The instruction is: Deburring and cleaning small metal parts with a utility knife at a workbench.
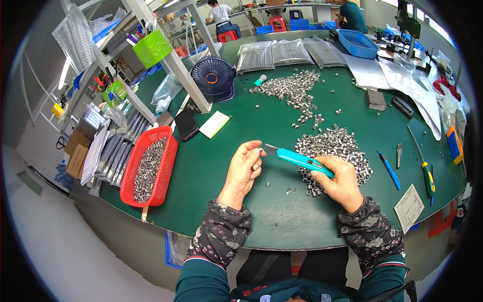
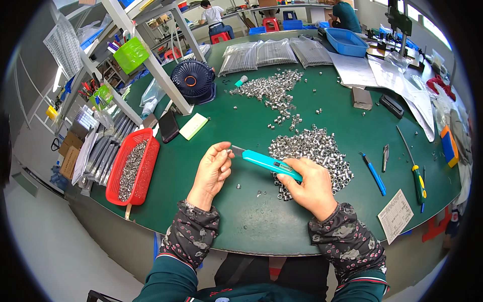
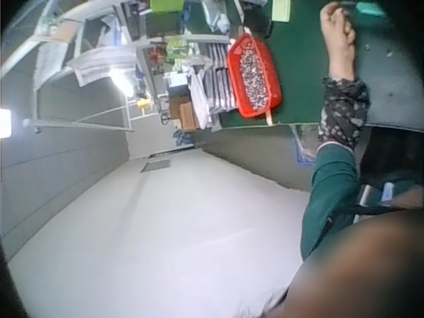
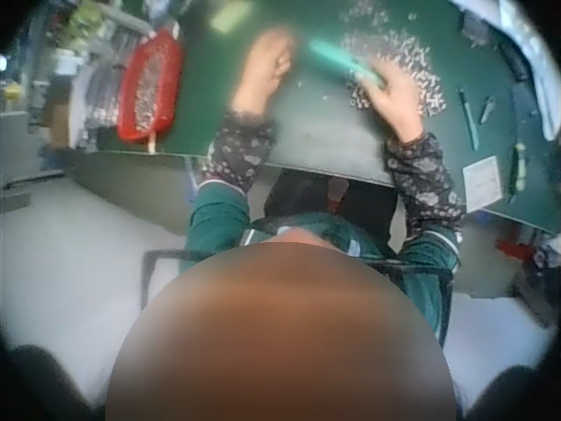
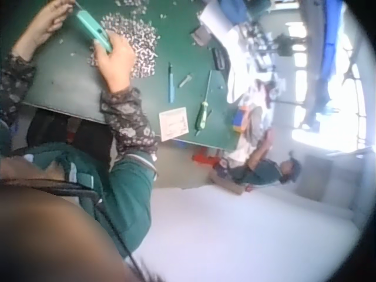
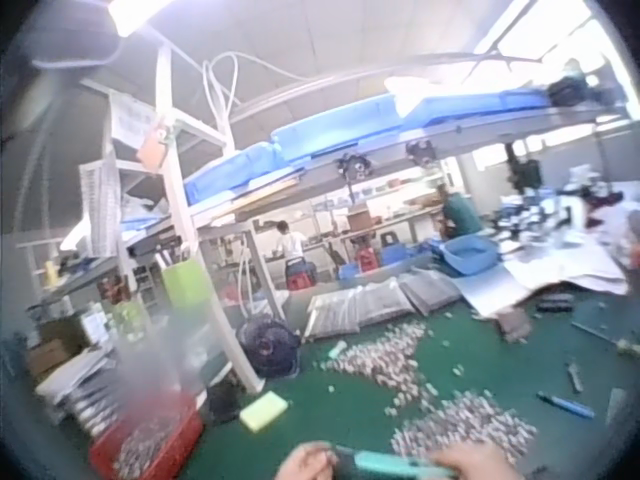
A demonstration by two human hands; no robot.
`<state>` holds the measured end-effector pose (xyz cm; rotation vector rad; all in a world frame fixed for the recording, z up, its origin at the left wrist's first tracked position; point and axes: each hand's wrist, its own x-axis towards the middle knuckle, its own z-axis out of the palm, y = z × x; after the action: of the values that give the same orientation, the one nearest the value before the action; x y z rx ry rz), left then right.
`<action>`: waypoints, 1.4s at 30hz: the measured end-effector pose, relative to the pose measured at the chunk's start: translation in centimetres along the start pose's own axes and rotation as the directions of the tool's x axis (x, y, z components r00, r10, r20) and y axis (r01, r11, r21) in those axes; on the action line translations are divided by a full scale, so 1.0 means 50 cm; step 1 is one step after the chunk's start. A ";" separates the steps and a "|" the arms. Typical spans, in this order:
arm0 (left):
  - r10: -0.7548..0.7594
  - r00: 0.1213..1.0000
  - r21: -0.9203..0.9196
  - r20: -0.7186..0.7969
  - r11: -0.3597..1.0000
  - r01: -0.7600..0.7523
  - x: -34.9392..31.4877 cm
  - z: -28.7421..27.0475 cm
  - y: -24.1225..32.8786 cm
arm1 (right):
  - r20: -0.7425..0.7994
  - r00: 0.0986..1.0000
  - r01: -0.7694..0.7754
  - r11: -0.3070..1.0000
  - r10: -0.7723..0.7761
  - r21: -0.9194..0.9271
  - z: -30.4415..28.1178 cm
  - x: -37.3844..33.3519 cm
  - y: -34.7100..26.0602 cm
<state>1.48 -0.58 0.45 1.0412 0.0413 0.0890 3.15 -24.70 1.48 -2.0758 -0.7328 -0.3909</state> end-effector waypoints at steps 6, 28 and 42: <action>0.008 1.000 0.057 0.019 0.998 -0.009 0.003 -0.003 -0.002 | 0.097 0.992 -0.087 0.996 0.083 0.032 -0.005 0.001 -0.001; 0.141 0.987 0.345 -0.080 0.933 -0.106 -0.004 0.009 -0.006 | -0.062 0.996 0.049 0.983 -0.061 -0.179 -0.008 -0.003 -0.019; 0.204 0.979 0.459 0.002 0.870 -0.182 -0.006 0.006 -0.005 | 0.158 0.973 -0.186 0.976 0.167 0.112 -0.009 0.002 0.011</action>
<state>1.20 -0.99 0.41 1.5169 -0.0010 0.2981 3.57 -25.30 1.42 -2.0447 -0.6356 -0.0888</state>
